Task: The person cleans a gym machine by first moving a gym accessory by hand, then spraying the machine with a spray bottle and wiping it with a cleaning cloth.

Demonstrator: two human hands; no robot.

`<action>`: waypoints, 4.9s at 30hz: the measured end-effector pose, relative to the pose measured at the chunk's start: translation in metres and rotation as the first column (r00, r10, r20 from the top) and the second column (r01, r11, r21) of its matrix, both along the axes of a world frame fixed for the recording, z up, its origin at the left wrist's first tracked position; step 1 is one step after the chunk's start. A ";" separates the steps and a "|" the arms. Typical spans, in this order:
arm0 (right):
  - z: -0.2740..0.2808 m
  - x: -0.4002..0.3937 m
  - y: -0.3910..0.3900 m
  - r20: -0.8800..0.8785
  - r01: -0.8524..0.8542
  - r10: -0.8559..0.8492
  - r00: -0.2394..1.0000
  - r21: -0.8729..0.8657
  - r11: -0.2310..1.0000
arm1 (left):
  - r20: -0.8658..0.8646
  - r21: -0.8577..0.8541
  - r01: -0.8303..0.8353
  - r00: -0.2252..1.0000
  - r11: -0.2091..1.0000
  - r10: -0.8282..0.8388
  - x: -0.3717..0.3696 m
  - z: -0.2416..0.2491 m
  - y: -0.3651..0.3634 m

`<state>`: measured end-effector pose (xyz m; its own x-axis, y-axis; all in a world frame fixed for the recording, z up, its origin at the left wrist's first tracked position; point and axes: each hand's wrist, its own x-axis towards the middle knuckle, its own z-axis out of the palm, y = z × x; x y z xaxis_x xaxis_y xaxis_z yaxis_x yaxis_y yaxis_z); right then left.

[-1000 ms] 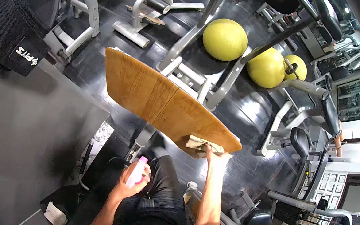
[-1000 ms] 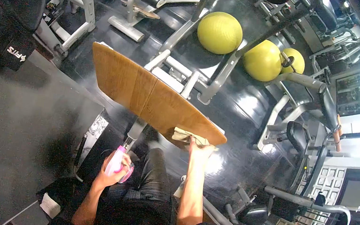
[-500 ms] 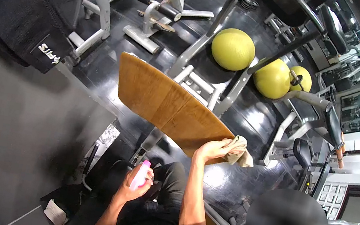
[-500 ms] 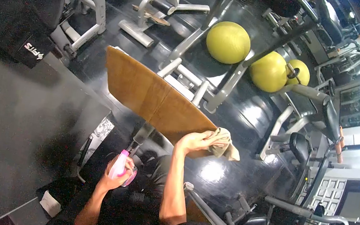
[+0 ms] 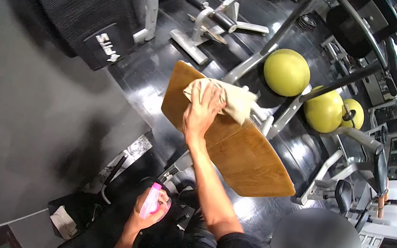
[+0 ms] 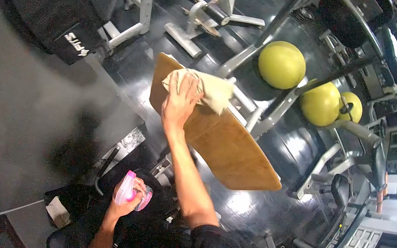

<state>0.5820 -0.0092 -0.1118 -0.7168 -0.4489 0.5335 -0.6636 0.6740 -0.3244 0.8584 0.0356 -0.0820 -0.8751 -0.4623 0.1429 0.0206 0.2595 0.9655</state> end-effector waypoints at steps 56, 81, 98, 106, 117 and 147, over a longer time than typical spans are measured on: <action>-0.017 -0.031 0.048 -0.133 -0.238 0.624 0.770 0.848 0.474 | 0.017 -0.014 -0.216 0.976 0.976 0.216 0.032 -0.010 -0.001; -0.037 -0.009 0.160 -0.073 -0.310 0.536 0.841 0.747 0.588 | 0.005 0.075 -0.131 0.991 0.989 0.131 0.002 -0.013 0.009; 0.038 -0.020 0.205 -0.078 -0.233 0.410 0.909 0.720 0.653 | -0.055 0.062 -0.015 0.998 0.998 0.019 -0.031 -0.004 0.023; 0.033 -0.035 0.219 -0.038 -0.310 0.523 0.851 0.768 0.561 | -0.039 0.068 -0.016 0.999 0.998 0.019 -0.027 -0.002 0.026; 0.047 -0.031 0.207 -0.190 -0.224 0.545 0.817 0.765 0.603 | -0.066 -0.002 0.000 0.998 1.000 0.000 -0.025 -0.002 0.022; -0.102 0.032 0.324 0.210 -0.334 0.321 0.924 0.851 0.405 | -0.049 -0.004 0.066 0.997 0.998 -0.066 -0.033 -0.021 0.032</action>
